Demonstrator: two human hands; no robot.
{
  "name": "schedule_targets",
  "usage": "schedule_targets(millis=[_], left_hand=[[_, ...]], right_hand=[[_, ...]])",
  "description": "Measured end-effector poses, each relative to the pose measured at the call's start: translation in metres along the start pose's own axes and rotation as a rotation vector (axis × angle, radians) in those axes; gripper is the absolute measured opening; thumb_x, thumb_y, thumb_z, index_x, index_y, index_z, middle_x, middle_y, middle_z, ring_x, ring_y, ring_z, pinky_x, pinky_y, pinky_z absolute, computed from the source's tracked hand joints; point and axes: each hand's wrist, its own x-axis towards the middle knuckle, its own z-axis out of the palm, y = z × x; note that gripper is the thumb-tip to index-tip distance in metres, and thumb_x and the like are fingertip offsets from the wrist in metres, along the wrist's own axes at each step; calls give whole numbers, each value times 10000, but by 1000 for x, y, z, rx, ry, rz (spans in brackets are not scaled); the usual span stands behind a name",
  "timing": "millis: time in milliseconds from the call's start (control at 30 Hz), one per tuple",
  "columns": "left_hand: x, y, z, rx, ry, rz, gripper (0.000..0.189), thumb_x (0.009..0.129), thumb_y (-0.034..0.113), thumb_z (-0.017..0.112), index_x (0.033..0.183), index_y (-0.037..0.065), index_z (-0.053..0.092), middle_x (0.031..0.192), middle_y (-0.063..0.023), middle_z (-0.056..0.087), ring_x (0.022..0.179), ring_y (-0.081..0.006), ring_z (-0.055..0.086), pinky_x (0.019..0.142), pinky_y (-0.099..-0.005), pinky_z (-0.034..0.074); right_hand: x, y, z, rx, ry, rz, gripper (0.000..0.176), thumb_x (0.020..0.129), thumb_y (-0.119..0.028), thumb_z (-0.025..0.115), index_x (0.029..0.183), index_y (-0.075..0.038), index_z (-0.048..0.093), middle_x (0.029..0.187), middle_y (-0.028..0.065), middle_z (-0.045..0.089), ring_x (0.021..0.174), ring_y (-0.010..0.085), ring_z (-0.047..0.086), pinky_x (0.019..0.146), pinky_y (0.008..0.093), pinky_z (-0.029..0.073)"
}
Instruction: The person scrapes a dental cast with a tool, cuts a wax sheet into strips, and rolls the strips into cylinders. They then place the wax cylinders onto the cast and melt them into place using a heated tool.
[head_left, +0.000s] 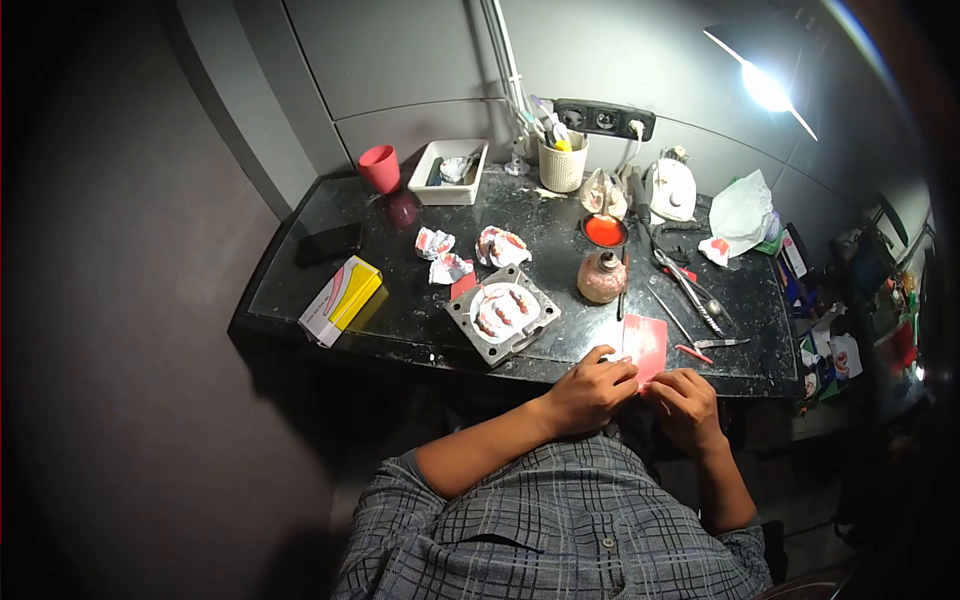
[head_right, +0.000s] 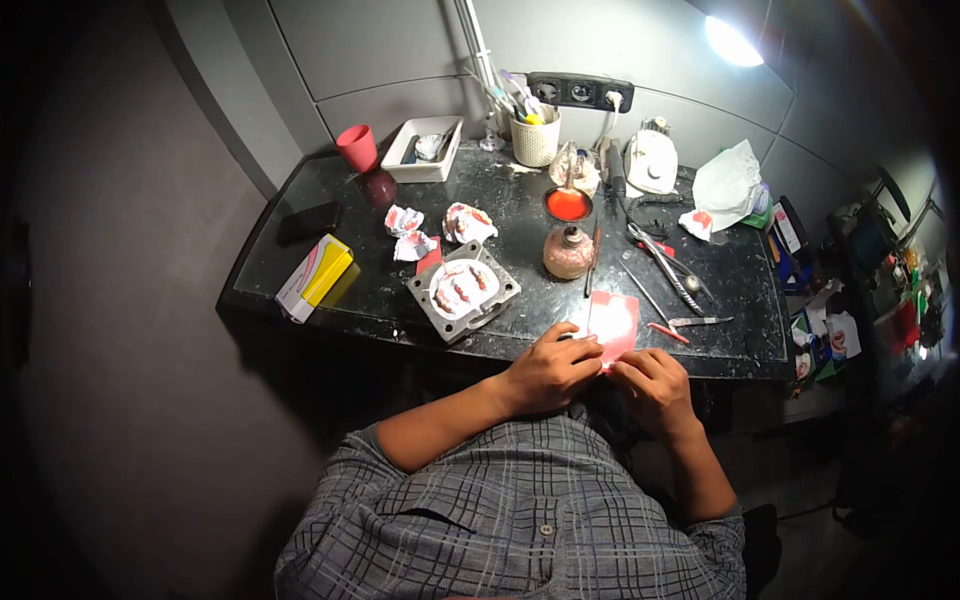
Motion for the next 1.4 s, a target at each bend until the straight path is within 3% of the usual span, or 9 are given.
schedule_targets(millis=[500,700,967,1267,1400], left_hand=[[0,16,6,76,14,-44,254,963,79,743,1209,21,724,1276,-150,745,1201,-296,727,1101,-496,487],[3,19,0,58,-52,-92,236,973,86,749,1204,37,736,1265,-134,755,1151,-294,748,1100,-499,485],[2,19,3,41,13,-122,238,1011,113,758,1225,17,716,1206,-140,785,1083,-289,769,1100,-513,493],[0,17,-1,21,-36,-133,120,1031,105,730,1098,18,682,1271,-166,756,1089,-324,757,1137,-550,473],[-2,14,1,12,-44,-129,122,1027,99,728,1108,20,681,1276,-167,757,1090,-327,757,1142,-552,466]], right_hand=[[-11,3,4,1,-45,37,230,877,-114,797,1095,-77,735,1113,69,737,955,283,699,860,417,565],[-14,2,3,-9,-55,29,242,895,-141,790,1123,-87,730,1131,67,731,1022,284,701,898,436,557],[-18,3,12,-6,6,56,210,914,-146,770,1116,-97,739,1132,57,726,1017,279,699,884,424,563],[-21,2,15,-27,-19,34,245,896,-170,773,1134,-116,748,1143,55,714,1020,278,690,884,432,567],[-21,1,19,-25,7,59,247,899,-170,769,1139,-119,744,1151,62,710,1048,282,686,901,434,565]])
